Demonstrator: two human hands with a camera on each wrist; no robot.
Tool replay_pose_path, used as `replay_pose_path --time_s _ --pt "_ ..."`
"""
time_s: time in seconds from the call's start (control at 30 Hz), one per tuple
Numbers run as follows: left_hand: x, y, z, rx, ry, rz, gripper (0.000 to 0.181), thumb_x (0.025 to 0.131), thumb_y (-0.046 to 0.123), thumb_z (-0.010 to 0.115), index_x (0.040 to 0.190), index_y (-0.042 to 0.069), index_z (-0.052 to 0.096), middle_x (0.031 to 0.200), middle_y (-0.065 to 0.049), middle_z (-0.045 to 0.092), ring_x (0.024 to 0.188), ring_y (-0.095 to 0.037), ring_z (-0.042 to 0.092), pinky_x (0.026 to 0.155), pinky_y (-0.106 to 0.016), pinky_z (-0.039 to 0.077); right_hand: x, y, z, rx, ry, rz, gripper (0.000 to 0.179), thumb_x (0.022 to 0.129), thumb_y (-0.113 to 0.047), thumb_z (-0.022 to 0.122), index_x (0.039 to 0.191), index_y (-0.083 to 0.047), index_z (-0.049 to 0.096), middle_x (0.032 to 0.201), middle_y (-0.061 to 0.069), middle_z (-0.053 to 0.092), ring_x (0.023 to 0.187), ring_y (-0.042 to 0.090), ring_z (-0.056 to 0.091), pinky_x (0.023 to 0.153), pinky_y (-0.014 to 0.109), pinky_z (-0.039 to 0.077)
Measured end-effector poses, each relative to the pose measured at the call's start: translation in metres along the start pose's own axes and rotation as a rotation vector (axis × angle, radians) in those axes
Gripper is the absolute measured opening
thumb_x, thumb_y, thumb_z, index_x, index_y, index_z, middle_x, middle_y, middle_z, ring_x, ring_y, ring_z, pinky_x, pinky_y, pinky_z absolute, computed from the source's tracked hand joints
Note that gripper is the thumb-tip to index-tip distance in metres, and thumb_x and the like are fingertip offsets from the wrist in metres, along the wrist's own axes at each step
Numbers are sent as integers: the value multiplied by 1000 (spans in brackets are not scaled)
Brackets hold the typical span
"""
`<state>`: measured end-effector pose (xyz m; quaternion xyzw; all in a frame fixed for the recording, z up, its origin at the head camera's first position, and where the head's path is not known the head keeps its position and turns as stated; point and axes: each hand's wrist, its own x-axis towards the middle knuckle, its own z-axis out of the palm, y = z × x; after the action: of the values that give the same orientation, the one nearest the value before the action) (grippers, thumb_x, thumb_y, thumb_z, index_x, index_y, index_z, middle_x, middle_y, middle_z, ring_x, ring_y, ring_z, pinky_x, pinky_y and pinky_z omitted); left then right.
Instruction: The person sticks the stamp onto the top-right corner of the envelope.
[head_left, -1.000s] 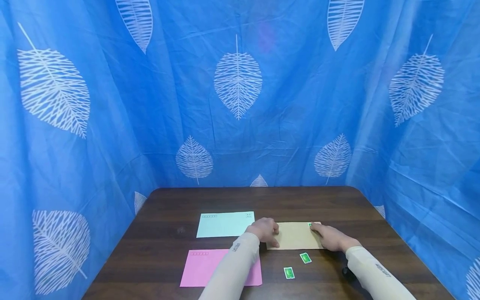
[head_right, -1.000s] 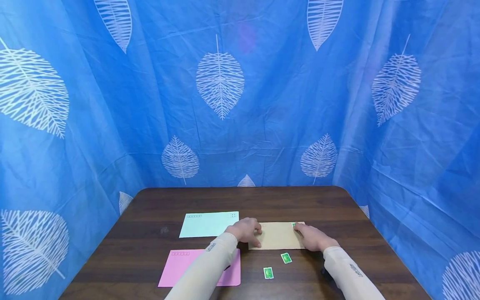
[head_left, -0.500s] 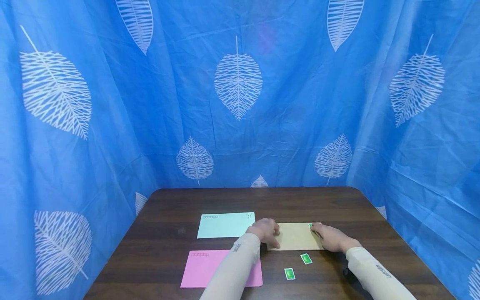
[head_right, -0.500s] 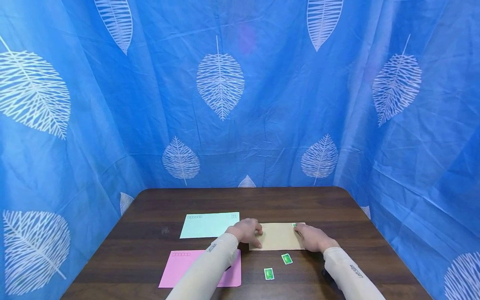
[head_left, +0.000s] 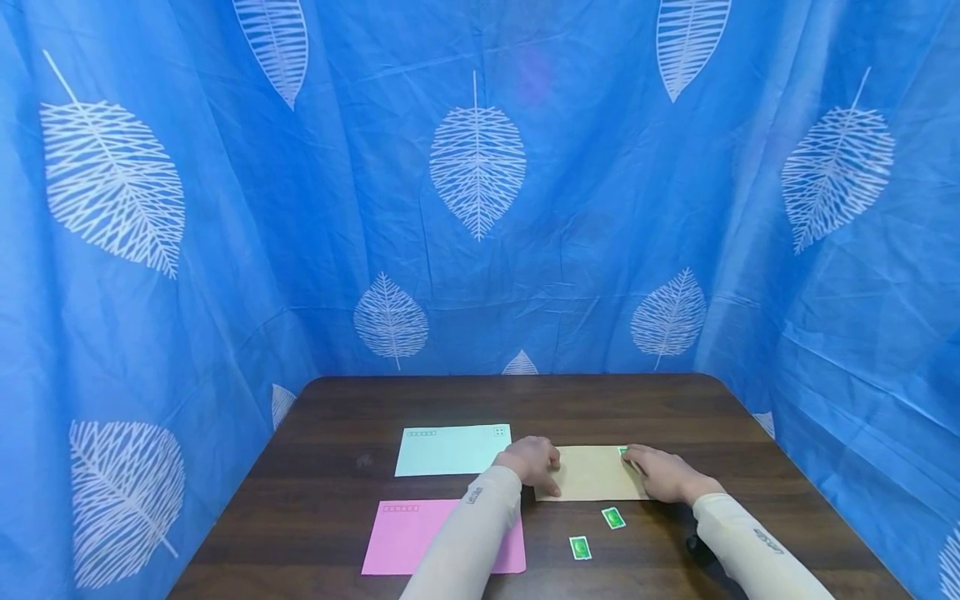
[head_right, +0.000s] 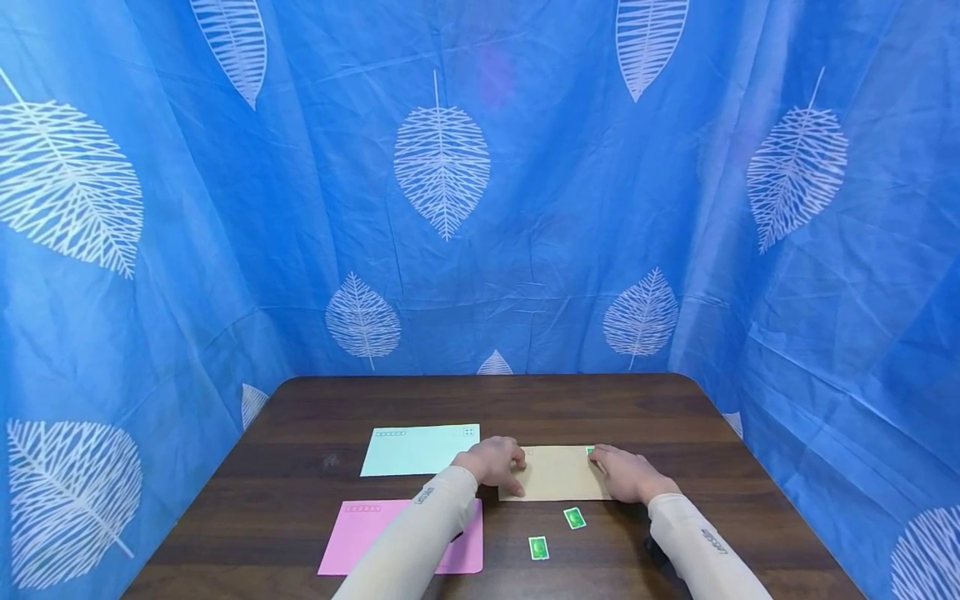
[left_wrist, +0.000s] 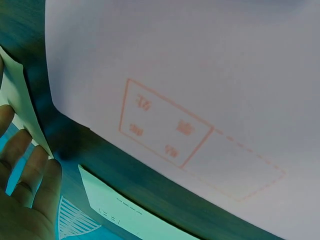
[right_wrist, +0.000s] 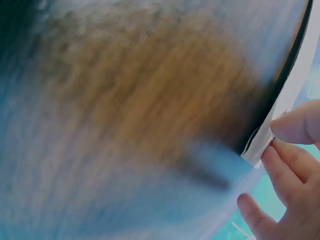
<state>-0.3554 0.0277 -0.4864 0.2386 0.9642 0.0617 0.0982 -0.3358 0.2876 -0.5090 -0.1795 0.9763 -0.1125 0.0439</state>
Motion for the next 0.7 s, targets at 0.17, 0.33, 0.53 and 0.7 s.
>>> replay_pose_path --time_s 0.17,0.33,0.53,0.7 --pt "-1 1 -1 4 5 3 37 75 44 87 104 24 73 102 9 64 84 -8 51 80 -23 50 0 0 0 21 1 -7 43 88 9 52 131 6 58 139 28 56 130 47 52 107 61 42" --pt "-3 1 -2 2 6 3 38 75 44 86 104 24 73 103 9 64 84 -8 51 80 -23 50 0 1 0 17 14 -13 44 88 10 52 131 6 59 137 27 58 129 47 53 106 61 43" --pt "-3 1 -3 -8 3 4 38 75 44 87 105 24 73 104 8 65 85 -9 52 81 -23 51 0 1 3 25 24 0 45 86 9 53 131 4 59 137 26 59 129 46 54 106 62 43" --pt "-4 1 -3 -11 4 11 36 75 43 86 102 23 73 100 8 64 83 -9 51 78 -23 49 0 1 4 34 34 -4 44 87 9 53 129 4 60 135 26 60 128 46 55 106 62 43"
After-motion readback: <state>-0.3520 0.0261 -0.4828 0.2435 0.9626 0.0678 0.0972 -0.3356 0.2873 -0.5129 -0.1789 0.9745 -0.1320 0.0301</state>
